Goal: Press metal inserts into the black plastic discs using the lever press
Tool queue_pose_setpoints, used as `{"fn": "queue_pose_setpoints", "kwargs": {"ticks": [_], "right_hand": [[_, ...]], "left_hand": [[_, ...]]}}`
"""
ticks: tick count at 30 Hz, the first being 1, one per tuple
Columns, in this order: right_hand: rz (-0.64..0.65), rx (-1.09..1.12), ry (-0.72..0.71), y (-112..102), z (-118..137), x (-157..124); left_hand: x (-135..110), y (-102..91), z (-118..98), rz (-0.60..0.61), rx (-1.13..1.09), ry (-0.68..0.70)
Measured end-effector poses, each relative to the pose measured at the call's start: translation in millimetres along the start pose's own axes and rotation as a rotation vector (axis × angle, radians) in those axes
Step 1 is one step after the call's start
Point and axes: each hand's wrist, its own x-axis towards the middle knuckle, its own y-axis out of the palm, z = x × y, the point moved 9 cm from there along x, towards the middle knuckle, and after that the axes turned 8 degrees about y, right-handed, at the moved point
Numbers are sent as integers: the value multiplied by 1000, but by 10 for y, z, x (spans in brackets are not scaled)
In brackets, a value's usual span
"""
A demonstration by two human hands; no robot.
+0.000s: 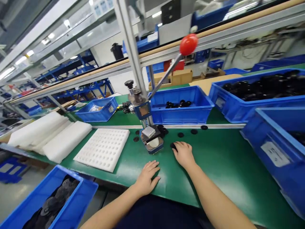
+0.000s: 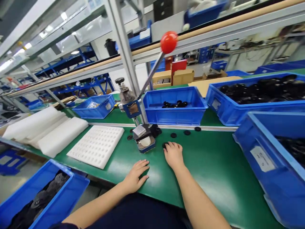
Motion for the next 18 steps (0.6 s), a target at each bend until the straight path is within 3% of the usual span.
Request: {"fn": "queue_pose_setpoints", "kwargs": {"ticks": [8, 18], "right_hand": [[84, 116, 90, -132, 210, 74], [207, 120, 138, -213, 580, -16]], "left_hand": [[-83, -143, 45, -11, 70, 30], [-218, -159, 91, 19, 157, 54]]}}
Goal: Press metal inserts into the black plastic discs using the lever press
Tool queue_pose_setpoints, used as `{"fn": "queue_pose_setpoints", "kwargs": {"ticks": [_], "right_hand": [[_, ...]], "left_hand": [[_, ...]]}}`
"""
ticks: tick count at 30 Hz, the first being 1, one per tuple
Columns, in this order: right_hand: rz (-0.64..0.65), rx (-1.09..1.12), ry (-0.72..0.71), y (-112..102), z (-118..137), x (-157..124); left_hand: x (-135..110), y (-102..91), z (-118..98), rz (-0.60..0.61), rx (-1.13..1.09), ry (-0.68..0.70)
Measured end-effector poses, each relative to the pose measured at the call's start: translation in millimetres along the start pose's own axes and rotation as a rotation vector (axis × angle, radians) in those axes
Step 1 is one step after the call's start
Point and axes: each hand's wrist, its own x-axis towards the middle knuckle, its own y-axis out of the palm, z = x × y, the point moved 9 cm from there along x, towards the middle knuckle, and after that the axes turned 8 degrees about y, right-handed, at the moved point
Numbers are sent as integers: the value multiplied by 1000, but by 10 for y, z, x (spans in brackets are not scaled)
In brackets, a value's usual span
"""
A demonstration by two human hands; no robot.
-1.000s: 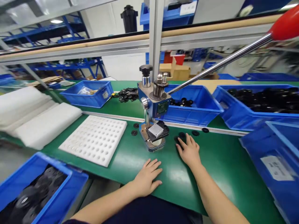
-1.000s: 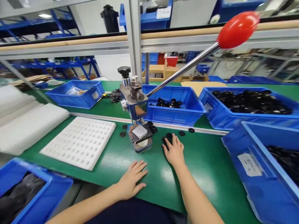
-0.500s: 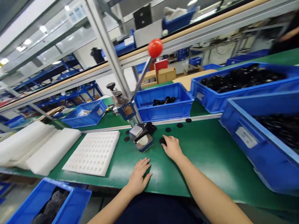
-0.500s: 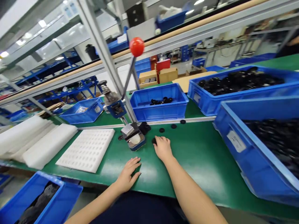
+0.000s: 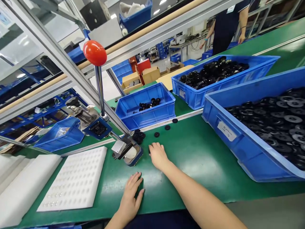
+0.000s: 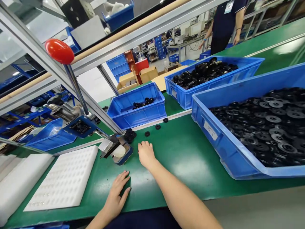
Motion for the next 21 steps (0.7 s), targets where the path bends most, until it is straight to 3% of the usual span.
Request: {"fn": "queue_pose_setpoints", "kwargs": {"ticks": [5, 10, 16, 21], "right_hand": [[97, -17, -19, 22, 89, -259], [193, -34, -150, -4, 156, -524], [173, 173, -159, 10, -61, -439], [223, 394, -176, 148, -216, -376]], "left_hand": [[-29, 8, -67, -16, 31, 13], [87, -121, -213, -95, 7, -88], [259, -211, -276, -120, -80, -224], [293, -139, -217, -185, -109, -316]]}}
